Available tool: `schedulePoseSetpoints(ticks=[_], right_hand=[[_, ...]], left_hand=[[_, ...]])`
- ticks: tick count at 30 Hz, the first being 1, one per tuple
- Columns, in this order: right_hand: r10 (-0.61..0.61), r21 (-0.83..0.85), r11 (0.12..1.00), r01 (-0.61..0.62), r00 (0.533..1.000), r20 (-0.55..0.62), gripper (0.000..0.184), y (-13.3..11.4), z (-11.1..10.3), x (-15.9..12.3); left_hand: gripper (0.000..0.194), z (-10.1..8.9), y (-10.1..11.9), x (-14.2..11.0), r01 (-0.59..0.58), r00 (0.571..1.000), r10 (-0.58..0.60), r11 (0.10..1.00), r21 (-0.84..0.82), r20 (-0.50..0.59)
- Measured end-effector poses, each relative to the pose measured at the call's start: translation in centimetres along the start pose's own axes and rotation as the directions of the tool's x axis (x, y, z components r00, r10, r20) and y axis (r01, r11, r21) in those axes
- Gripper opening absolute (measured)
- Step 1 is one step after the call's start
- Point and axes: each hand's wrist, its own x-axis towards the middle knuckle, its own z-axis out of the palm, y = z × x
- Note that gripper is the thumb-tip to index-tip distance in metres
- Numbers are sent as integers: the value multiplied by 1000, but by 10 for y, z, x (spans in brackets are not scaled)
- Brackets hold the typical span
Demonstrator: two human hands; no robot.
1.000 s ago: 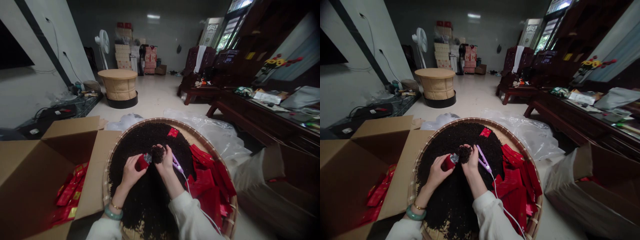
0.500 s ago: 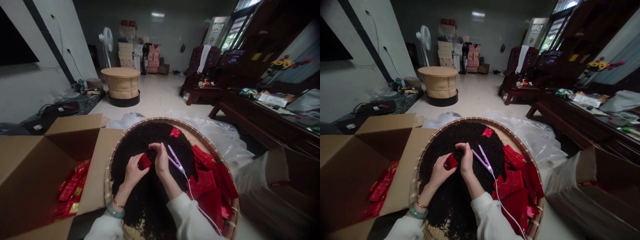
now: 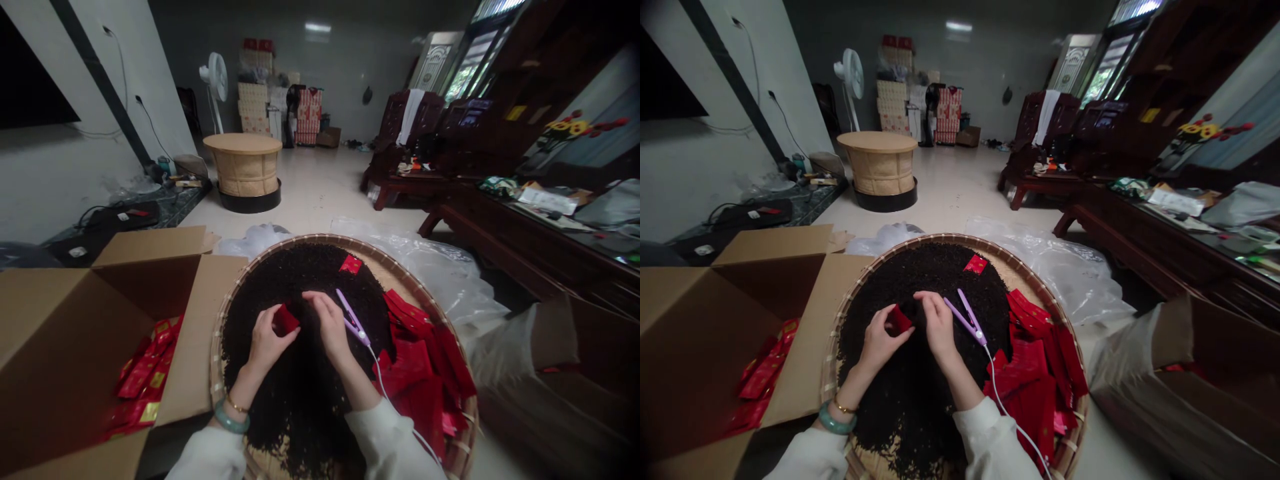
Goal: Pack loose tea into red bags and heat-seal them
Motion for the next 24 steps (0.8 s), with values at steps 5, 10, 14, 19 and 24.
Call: schedulePoseSetpoints(ticks=[5, 10, 14, 19, 24], right_hand=[[-205, -463, 820, 336, 928, 311, 23, 3, -1, -19], [-269, -560, 670, 488, 862, 431, 19, 8, 3, -20], [-307, -498, 734, 462, 879, 364, 16, 4, -10, -7], [-234, -504, 796, 336, 938, 256, 12, 1, -36, 6], [-147, -467, 844, 264, 951, 273, 16, 0, -50, 11]], left_hand=[[51, 1, 0, -2, 64, 998, -64, 996, -65, -13], [56, 1, 5, -2, 59, 998, -61, 996, -61, -28], [80, -3, 6, 1, 144, 980, -129, 986, -88, 151], [64, -6, 5, 6, 418, 850, -197, 816, -400, 488], [48, -11, 11, 10, 584, 697, -162, 694, -422, 698]])
